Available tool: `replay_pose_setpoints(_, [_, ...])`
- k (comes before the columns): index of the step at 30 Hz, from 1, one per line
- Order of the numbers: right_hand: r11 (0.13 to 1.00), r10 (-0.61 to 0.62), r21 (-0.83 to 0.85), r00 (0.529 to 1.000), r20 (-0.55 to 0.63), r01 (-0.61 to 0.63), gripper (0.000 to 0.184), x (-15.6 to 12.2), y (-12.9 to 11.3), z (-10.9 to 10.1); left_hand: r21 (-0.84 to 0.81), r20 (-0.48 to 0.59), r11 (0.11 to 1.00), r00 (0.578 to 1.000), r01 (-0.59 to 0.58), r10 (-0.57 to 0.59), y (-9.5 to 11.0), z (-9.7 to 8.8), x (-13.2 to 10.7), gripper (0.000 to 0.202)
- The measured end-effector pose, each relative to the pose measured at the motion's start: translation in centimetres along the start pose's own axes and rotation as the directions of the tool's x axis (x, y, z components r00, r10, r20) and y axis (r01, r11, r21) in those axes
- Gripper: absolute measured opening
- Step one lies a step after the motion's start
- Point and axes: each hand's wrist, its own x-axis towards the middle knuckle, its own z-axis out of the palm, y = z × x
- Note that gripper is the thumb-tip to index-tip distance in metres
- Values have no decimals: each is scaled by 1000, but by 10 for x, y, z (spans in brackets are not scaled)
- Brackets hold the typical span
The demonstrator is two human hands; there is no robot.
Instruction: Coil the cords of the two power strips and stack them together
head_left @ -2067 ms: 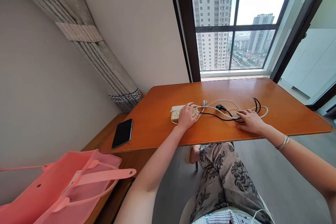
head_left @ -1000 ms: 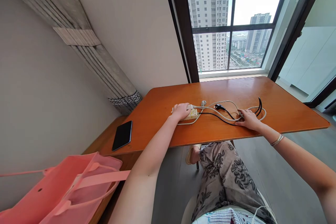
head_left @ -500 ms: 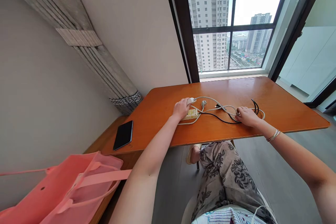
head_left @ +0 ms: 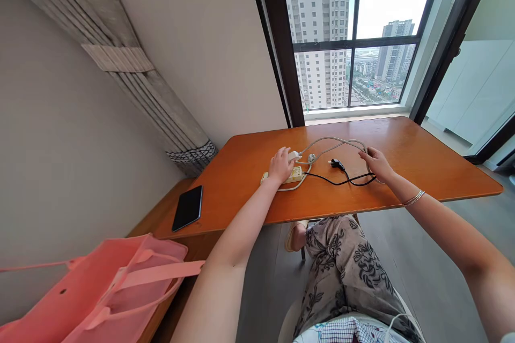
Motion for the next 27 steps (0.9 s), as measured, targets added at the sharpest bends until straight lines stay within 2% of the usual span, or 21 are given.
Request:
replay_pose_setpoints(2, [995, 43, 92, 999, -18, -41, 38, 5, -5, 4, -16, -89, 995, 991, -97, 95, 9, 1, -8, 39])
replay_pose_setpoints(4, [978, 107, 178, 994, -10, -104, 38, 10, -8, 6, -48, -102, 968, 965, -246, 240, 25, 2, -18, 32])
replay_pose_setpoints(7, [919, 234, 314, 971, 48, -237, 37, 14, -12, 7, -160, -66, 869, 883, -468, 464, 62, 5, -35, 26])
replay_pose_setpoints(9, [850, 304, 423, 948, 94, -315, 33, 15, -15, 8, -266, -79, 799, 838, -540, 540, 93, 8, -46, 31])
replay_pose_setpoints(12, [741, 348, 556, 924, 161, -376, 23, 15, -19, 9, -448, -62, 729, 831, -518, 552, 138, 10, -59, 44])
replay_pose_setpoints(14, [695, 352, 590, 910, 219, -410, 16, 15, -22, 8, -561, 25, 701, 838, -439, 545, 162, 12, -64, 51])
replay_pose_setpoints(16, [687, 341, 581, 899, 274, -437, 14, 16, -24, 6, -643, 139, 687, 830, -339, 540, 178, 14, -66, 61])
replay_pose_setpoints(19, [746, 293, 534, 916, 274, -398, 17, 19, -22, 1, -662, 258, 716, 829, -222, 496, 186, 18, -68, 62])
replay_pose_setpoints(22, [828, 238, 470, 951, 198, -305, 22, 25, -13, -5, -642, 293, 741, 829, -198, 476, 182, 19, -72, 38])
replay_pose_setpoints(24, [879, 201, 407, 968, 153, -247, 29, 28, -3, -7, -666, 251, 704, 814, -248, 523, 175, 16, -76, 27])
replay_pose_setpoints(26, [931, 135, 328, 985, 105, -162, 36, 33, 8, -9, -704, 172, 647, 814, -293, 555, 167, 11, -81, 37])
replay_pose_setpoints(27, [955, 88, 278, 993, 74, -105, 38, 35, 14, -10, -726, 128, 620, 827, -298, 547, 162, 8, -83, 42])
